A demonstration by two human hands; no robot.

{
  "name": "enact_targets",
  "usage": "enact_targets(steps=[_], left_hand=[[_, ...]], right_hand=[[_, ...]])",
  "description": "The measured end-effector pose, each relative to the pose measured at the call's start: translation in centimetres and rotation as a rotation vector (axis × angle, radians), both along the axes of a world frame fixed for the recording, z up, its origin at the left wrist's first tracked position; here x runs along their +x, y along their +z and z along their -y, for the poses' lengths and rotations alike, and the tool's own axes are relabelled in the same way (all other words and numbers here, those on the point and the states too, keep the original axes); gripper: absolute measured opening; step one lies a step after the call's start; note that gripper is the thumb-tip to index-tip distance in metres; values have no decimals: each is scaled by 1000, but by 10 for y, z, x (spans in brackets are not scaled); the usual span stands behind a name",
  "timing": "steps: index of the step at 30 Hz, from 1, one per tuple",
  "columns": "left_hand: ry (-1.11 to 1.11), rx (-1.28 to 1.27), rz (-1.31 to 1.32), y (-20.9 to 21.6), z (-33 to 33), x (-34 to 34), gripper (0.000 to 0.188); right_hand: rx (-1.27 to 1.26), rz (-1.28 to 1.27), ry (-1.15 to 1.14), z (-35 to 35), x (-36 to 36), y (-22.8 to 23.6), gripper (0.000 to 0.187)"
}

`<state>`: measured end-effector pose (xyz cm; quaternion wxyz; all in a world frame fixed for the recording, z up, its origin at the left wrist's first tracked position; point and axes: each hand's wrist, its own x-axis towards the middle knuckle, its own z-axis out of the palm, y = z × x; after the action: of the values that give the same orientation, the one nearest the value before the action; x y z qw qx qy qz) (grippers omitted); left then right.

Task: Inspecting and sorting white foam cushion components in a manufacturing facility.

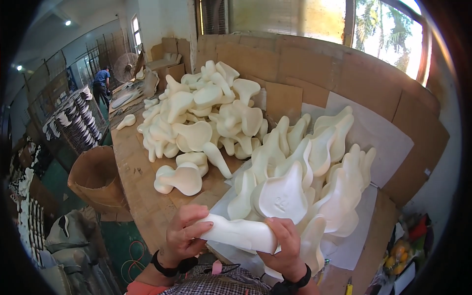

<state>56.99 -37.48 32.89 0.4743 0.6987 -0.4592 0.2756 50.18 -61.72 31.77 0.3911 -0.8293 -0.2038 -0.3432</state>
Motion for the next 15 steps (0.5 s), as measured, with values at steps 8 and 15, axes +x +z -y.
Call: enact_targets(steps=[8, 15], left_hand=[[23, 38, 56, -3, 3, -7, 50], [37, 17, 32, -6, 9, -10, 43]], right_hand=[[-374, 158, -7, -13, -2, 27, 49], [-274, 116, -41, -11, 0, 21, 50]])
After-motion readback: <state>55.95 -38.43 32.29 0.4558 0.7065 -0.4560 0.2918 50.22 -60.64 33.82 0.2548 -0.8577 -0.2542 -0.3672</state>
